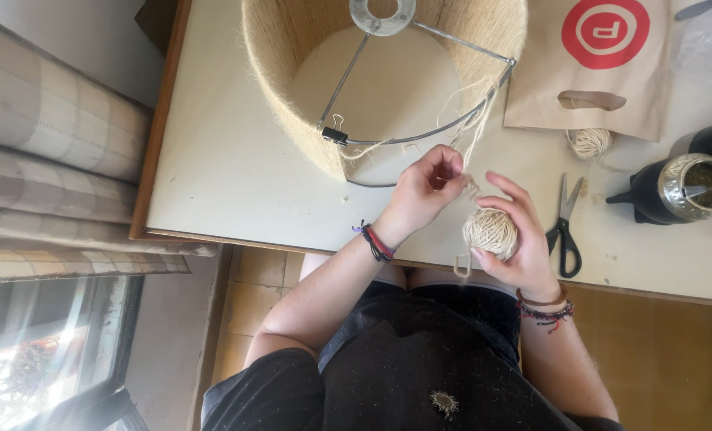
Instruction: The person wraps natural fiber twine around a metal lampshade frame, securing it with a binder clip. They repeatedly wind the twine around the frame's circumference, adjust the tension, and reposition the clip to hold the work in place.
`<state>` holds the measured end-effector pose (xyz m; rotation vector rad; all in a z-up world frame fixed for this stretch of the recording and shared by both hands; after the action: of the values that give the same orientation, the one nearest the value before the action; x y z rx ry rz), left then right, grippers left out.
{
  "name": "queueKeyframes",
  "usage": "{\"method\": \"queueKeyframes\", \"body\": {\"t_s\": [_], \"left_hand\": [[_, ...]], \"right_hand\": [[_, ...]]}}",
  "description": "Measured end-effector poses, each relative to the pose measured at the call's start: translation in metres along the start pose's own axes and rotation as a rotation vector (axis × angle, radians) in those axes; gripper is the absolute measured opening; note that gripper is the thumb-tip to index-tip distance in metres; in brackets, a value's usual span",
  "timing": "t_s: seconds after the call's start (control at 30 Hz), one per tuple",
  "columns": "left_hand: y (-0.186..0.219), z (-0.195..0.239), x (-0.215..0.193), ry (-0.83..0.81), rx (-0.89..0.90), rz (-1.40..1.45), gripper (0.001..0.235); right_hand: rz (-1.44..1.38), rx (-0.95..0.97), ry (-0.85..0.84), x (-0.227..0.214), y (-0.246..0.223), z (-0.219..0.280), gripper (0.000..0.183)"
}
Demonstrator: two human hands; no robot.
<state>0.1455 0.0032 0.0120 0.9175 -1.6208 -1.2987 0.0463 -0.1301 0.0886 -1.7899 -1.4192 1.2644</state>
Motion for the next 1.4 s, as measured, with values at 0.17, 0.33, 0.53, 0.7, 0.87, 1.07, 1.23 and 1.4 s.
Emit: {"method": "queueKeyframes", "body": {"t_s": [0.17, 0.33, 0.53, 0.7, 0.87, 1.07, 1.23, 1.4], "left_hand": [[0.019, 0.002, -0.001, -0.011, 0.082, -0.111, 0.012], [0.044, 0.004, -0.006, -0.062, 0.158, -0.284, 0.008], [0.046, 0.003, -0.015, -0.06, 0.209, -0.348, 0.006], [0.037, 0.006, -0.013, -0.18, 0.172, 0.21, 0.012], [0.036, 0.007, -0.015, -0.205, 0.1, 0.418, 0.013], [0.025, 0.003, -0.036, 0.02, 0.036, 0.196, 0.018], [0.023, 0.011, -0.042, 0.117, 0.053, -0.032, 0.005], [0.032, 0.022, -0.018, -0.127, 0.101, -0.028, 0.051]], "right_hand": [[0.002, -0.022, -0.056, 0.006, -0.005, -0.007, 0.068], [-0.053, -0.027, -0.124, 0.006, 0.001, -0.015, 0.074], [-0.17, 0.031, -0.227, 0.006, 0.033, -0.014, 0.082], [-0.311, 0.113, -0.02, -0.018, 0.049, -0.009, 0.08], [-0.208, 0.12, 0.029, -0.036, 0.024, -0.016, 0.077], [0.088, 0.092, 0.13, -0.052, 0.018, -0.016, 0.06], [0.005, 0.167, 0.151, -0.053, 0.029, -0.002, 0.041], [-0.145, 0.139, -0.122, -0.05, 0.046, 0.026, 0.047]]}}
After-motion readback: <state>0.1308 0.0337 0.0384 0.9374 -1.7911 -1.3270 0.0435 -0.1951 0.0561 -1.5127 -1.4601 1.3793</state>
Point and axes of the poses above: each hand's wrist, its own z-axis away from the middle knuckle, its own x-axis out of the palm, y = z × x, the point moved 7 cm from there along -z, towards the middle knuckle, and after that the axes turned 1 degree about -y, right-handed, at the moved point
